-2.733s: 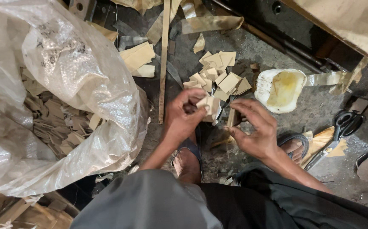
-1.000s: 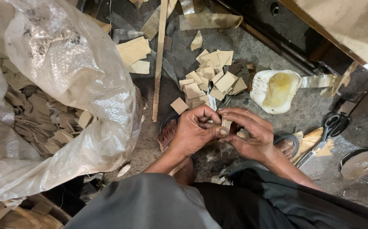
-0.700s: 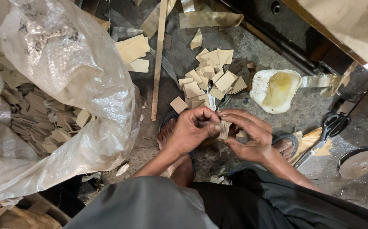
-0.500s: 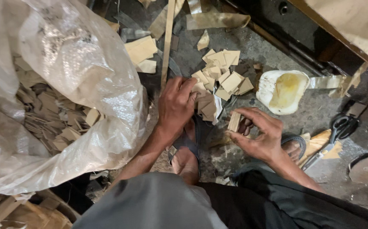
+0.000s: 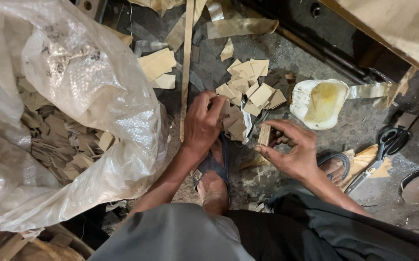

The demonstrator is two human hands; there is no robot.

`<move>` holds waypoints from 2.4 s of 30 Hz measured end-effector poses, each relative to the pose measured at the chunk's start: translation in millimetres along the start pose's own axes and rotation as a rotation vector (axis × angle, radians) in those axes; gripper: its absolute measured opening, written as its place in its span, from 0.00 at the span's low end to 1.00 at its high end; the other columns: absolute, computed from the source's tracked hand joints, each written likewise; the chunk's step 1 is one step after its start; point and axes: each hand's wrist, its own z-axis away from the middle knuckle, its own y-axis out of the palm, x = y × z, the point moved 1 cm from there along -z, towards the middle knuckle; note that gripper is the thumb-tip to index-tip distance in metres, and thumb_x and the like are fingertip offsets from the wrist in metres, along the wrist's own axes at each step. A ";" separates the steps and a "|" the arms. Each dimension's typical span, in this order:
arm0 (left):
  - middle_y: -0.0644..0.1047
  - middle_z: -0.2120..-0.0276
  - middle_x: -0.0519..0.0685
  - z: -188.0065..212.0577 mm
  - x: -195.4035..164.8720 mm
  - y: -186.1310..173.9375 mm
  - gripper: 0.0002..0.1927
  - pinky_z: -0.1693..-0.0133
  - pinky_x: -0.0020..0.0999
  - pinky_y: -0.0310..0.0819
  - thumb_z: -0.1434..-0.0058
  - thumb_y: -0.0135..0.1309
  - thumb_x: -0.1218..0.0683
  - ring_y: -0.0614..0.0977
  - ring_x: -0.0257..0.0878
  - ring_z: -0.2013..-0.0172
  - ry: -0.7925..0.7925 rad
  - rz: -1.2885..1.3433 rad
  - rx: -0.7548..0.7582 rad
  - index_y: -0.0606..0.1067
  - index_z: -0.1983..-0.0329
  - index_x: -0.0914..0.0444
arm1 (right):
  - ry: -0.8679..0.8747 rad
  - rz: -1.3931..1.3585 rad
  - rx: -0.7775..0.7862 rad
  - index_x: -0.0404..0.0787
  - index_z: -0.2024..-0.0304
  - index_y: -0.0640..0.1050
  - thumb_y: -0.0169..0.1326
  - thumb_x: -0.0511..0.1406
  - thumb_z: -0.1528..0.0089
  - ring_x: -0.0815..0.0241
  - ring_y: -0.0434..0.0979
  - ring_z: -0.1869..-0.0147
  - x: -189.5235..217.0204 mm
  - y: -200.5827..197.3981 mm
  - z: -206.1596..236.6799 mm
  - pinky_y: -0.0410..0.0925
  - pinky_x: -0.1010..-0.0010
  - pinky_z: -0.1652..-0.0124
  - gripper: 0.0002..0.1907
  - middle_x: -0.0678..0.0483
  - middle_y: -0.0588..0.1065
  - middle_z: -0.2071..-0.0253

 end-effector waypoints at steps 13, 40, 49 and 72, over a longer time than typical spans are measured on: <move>0.77 0.43 0.53 23.4 -68.1 14.0 0.24 0.37 0.33 0.72 0.39 0.52 0.71 0.80 0.37 0.43 -0.738 1.576 0.338 0.74 0.38 0.68 | -0.238 0.056 -0.111 0.34 0.44 0.77 0.70 0.27 0.51 0.49 0.81 0.42 18.5 -16.6 -9.5 0.77 0.64 0.46 0.32 0.44 0.78 0.46; 0.77 0.62 0.47 -5.7 -116.5 29.3 0.11 0.60 0.28 0.79 0.40 0.65 0.65 0.82 0.32 0.61 -0.727 1.503 0.502 0.73 0.61 0.66 | -0.164 -0.184 -0.160 0.34 0.43 0.78 0.64 0.24 0.47 0.50 0.81 0.37 -2.1 -60.2 30.0 0.76 0.66 0.41 0.28 0.44 0.79 0.42; 0.74 0.66 0.41 3.5 -122.8 59.7 0.13 0.62 0.23 0.70 0.38 0.67 0.59 0.74 0.25 0.64 -0.594 1.480 0.608 0.72 0.60 0.63 | -0.311 0.183 -0.119 0.31 0.42 0.75 0.69 0.30 0.47 0.49 0.82 0.41 -4.8 -96.6 46.1 0.77 0.63 0.49 0.31 0.40 0.78 0.45; 0.79 0.42 0.50 -64.3 -128.9 25.0 0.18 0.43 0.34 0.74 0.40 0.59 0.59 0.79 0.38 0.42 -0.535 0.822 0.378 0.74 0.47 0.66 | -0.353 0.549 -0.332 0.35 0.59 0.80 0.63 0.32 0.53 0.49 0.78 0.54 -55.3 -146.0 16.7 0.74 0.60 0.61 0.18 0.48 0.78 0.57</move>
